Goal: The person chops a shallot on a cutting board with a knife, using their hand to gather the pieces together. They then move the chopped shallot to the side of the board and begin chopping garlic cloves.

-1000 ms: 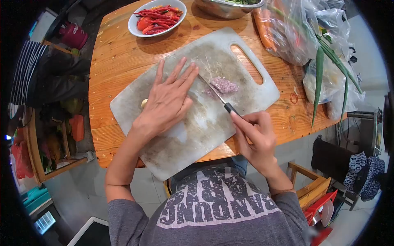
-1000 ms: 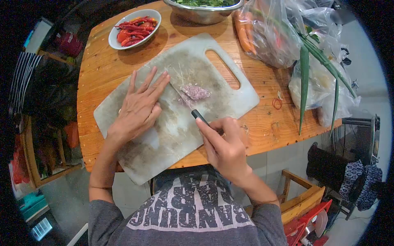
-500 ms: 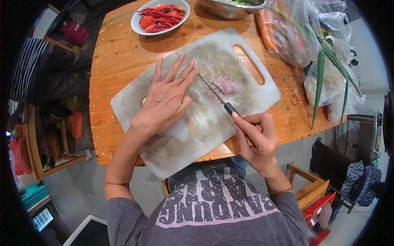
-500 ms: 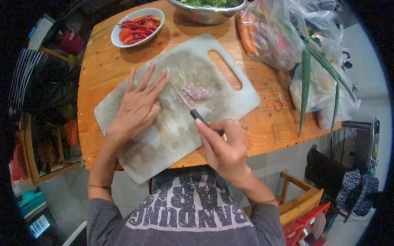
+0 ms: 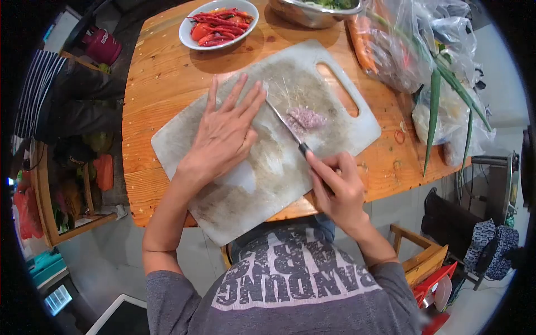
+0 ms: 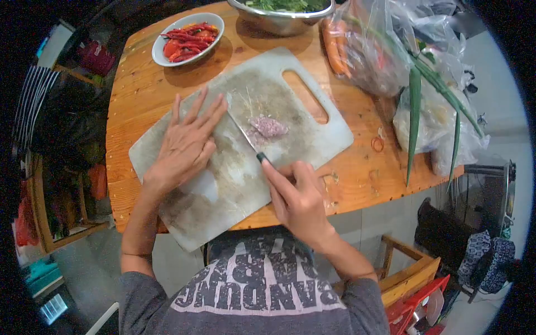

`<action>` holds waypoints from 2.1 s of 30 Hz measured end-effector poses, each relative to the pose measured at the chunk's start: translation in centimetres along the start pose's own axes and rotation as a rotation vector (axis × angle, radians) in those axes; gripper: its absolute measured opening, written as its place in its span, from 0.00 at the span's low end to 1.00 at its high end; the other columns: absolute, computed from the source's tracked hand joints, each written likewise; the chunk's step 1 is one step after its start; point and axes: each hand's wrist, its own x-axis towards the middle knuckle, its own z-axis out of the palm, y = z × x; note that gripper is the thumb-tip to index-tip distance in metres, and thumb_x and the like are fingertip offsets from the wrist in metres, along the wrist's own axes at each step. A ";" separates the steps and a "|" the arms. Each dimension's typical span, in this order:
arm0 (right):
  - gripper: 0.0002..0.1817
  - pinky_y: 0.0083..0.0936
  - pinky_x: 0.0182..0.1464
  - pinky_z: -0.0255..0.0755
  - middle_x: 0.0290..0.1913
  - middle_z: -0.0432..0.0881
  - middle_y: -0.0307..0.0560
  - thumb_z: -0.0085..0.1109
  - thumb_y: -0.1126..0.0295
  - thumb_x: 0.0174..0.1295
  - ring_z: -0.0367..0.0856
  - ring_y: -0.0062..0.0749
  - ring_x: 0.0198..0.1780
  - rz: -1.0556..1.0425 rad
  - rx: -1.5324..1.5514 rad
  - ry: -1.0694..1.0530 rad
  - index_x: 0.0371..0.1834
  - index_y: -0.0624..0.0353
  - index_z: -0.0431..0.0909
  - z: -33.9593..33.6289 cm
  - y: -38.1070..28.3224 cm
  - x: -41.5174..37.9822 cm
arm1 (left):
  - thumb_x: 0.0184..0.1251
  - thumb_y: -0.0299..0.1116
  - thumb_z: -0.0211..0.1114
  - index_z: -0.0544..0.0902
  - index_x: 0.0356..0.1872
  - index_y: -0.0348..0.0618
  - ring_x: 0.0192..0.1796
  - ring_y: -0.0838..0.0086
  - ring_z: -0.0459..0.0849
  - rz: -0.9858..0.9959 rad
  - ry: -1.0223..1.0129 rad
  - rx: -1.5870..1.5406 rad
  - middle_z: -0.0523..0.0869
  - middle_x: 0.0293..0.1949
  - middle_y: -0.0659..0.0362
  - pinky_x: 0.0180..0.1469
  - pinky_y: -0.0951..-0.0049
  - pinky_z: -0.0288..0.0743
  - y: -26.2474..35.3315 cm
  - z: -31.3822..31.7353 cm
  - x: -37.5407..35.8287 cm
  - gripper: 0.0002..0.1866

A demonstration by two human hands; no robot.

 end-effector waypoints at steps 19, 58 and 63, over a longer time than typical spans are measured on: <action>0.23 0.32 0.37 0.71 0.37 0.77 0.49 0.70 0.85 0.55 0.75 0.39 0.36 0.022 0.024 0.011 0.57 0.63 0.86 -0.6 -0.1 0.0 | 0.62 0.30 0.55 0.58 0.82 0.43 0.87 0.60 0.43 -0.022 -0.048 0.000 0.56 0.85 0.57 0.85 0.42 0.25 0.2 0.0 0.0 0.43; 0.25 0.33 0.42 0.76 0.40 0.80 0.49 0.69 0.88 0.49 0.79 0.41 0.40 -0.052 0.017 0.042 0.53 0.62 0.88 -1.9 2.9 1.8 | 0.62 0.30 0.54 0.57 0.82 0.39 0.87 0.59 0.43 0.006 0.004 -0.019 0.56 0.84 0.54 0.85 0.40 0.26 0.2 0.5 0.4 0.43; 0.24 0.33 0.42 0.76 0.41 0.80 0.50 0.69 0.88 0.50 0.79 0.41 0.40 -0.052 -0.005 0.050 0.53 0.61 0.88 -3.2 2.5 2.6 | 0.61 0.29 0.55 0.57 0.82 0.40 0.87 0.58 0.42 0.012 -0.011 -0.084 0.56 0.84 0.54 0.85 0.39 0.26 0.4 0.7 0.5 0.43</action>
